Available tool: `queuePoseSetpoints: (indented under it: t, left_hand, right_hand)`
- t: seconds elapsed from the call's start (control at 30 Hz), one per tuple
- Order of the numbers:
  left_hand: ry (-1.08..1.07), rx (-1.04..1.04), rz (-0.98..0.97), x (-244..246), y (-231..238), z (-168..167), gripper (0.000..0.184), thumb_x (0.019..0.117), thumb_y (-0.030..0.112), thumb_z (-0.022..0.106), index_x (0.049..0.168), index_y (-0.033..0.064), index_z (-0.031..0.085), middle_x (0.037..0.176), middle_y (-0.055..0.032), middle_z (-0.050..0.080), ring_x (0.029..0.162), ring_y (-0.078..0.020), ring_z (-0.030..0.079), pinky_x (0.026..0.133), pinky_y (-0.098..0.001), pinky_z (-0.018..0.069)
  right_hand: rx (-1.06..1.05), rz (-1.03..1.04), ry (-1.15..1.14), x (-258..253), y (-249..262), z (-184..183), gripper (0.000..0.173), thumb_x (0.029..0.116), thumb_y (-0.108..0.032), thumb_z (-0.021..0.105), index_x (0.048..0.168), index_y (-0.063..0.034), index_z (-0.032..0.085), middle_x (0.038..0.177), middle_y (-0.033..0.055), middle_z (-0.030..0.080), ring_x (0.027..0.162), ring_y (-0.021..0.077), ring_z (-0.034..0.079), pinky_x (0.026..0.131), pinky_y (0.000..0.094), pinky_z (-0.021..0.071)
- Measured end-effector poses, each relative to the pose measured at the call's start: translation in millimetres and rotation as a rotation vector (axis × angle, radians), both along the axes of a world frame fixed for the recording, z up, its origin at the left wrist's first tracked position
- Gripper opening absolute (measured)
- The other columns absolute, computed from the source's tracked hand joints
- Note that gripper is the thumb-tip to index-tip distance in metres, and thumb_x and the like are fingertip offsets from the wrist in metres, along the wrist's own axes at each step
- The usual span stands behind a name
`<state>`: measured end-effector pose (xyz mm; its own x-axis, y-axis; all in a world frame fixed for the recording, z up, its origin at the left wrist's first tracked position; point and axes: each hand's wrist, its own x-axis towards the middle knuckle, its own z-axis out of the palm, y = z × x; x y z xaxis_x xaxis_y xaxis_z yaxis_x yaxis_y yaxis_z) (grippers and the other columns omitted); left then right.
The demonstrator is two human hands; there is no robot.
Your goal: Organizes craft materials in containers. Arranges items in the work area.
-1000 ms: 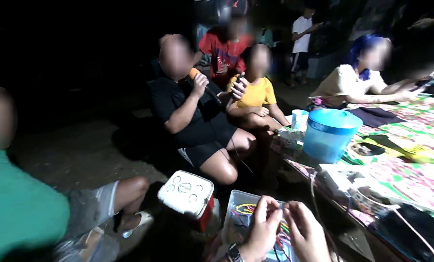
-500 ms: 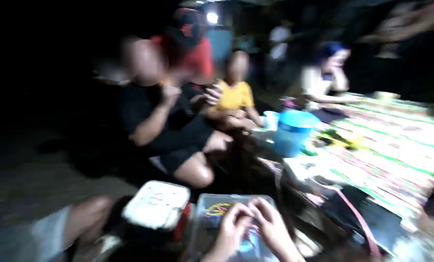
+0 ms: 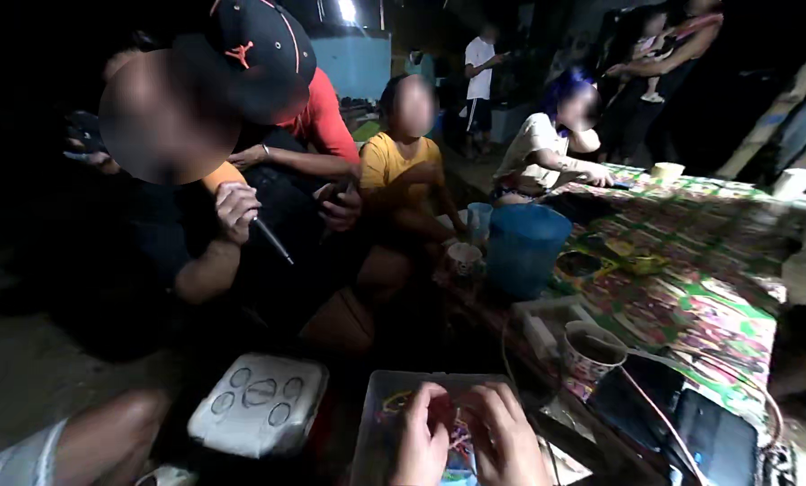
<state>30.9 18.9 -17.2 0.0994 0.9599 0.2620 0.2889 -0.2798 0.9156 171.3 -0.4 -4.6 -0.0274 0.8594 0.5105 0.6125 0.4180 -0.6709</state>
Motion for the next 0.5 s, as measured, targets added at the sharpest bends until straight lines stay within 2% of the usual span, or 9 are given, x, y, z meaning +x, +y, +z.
queuePoseSetpoints:
  t: [0.03,0.1,0.2,0.27,0.33,0.4,0.47,0.5]
  left_hand:
    - [-0.029,-0.026,-0.009,1,1,0,0.025,0.0877,-0.009,0.059,0.113,-0.0130,0.062,0.098,-0.0190,0.069,0.089,-0.0196,0.069,0.084,-0.0351,0.0569]
    - [-0.069,-0.049,-0.026,0,0,-1,0.021,0.0865,-0.010,0.059,0.107,-0.0126,0.063,0.094,-0.0156,0.068,0.083,-0.0139,0.067,0.079,-0.0298,0.0562]
    - [-0.149,-0.051,-0.050,-7,-1,0,0.018,0.0854,-0.010,0.058,0.103,-0.0101,0.061,0.091,-0.0083,0.065,0.080,-0.0046,0.063,0.074,-0.0210,0.0537]
    - [-0.196,-0.039,-0.057,-15,-5,1,0.015,0.0866,-0.009,0.059,0.102,-0.0089,0.062,0.091,-0.0063,0.064,0.080,-0.0035,0.063,0.074,-0.0202,0.0543]
    - [-0.251,-0.027,-0.079,-24,-10,3,0.013,0.0889,-0.007,0.061,0.101,-0.0048,0.062,0.088,-0.0017,0.065,0.076,-0.0019,0.062,0.070,-0.0194,0.0542]
    - [-0.313,-0.012,-0.133,-34,-18,7,0.012,0.0896,-0.007,0.063,0.100,-0.0012,0.062,0.086,0.0021,0.065,0.069,0.0002,0.060,0.063,-0.0177,0.0527]
    - [-0.319,0.028,-0.200,-45,-27,11,0.010,0.0894,-0.007,0.065,0.098,-0.0015,0.065,0.088,0.0026,0.067,0.070,0.0018,0.062,0.064,-0.0164,0.0540]
    - [-0.283,0.058,-0.224,-51,-31,12,0.008,0.0901,-0.006,0.064,0.097,-0.0036,0.068,0.091,0.0002,0.067,0.073,0.0020,0.061,0.066,-0.0155,0.0536]
  right_hand:
    - [-0.028,0.018,0.054,1,3,-1,0.020,0.0891,-0.002,0.065,0.107,0.0047,0.072,0.104,0.0202,0.070,0.097,0.0320,0.070,0.088,0.0445,0.0587]
    - [-0.093,0.043,0.143,-1,5,-3,0.019,0.0931,-0.005,0.065,0.108,0.0061,0.070,0.101,0.0179,0.071,0.091,0.0248,0.072,0.085,0.0376,0.0600]
    - [-0.228,0.077,0.199,-7,6,-3,0.023,0.0969,-0.013,0.065,0.110,0.0054,0.068,0.099,0.0164,0.071,0.087,0.0220,0.071,0.082,0.0377,0.0601]
    - [-0.286,0.119,0.284,-13,6,-4,0.018,0.0978,-0.014,0.062,0.102,0.0030,0.069,0.089,0.0110,0.069,0.078,0.0157,0.068,0.075,0.0336,0.0580]
    - [-0.408,0.220,0.480,-18,5,-1,0.015,0.1006,-0.012,0.056,0.100,0.0004,0.065,0.083,0.0033,0.066,0.073,0.0082,0.065,0.072,0.0281,0.0575]
    - [-0.548,0.314,0.694,-24,2,2,0.013,0.1022,-0.010,0.051,0.098,-0.0036,0.061,0.080,-0.0010,0.065,0.071,0.0067,0.066,0.070,0.0275,0.0589]
    - [-0.633,0.344,0.776,-29,-3,7,0.013,0.1020,-0.009,0.050,0.095,-0.0049,0.060,0.078,-0.0012,0.064,0.068,0.0077,0.065,0.067,0.0282,0.0581]
    - [-0.651,0.342,0.772,-33,-5,11,0.013,0.1017,-0.009,0.051,0.094,-0.0054,0.061,0.077,-0.0015,0.064,0.067,0.0076,0.064,0.066,0.0277,0.0573]
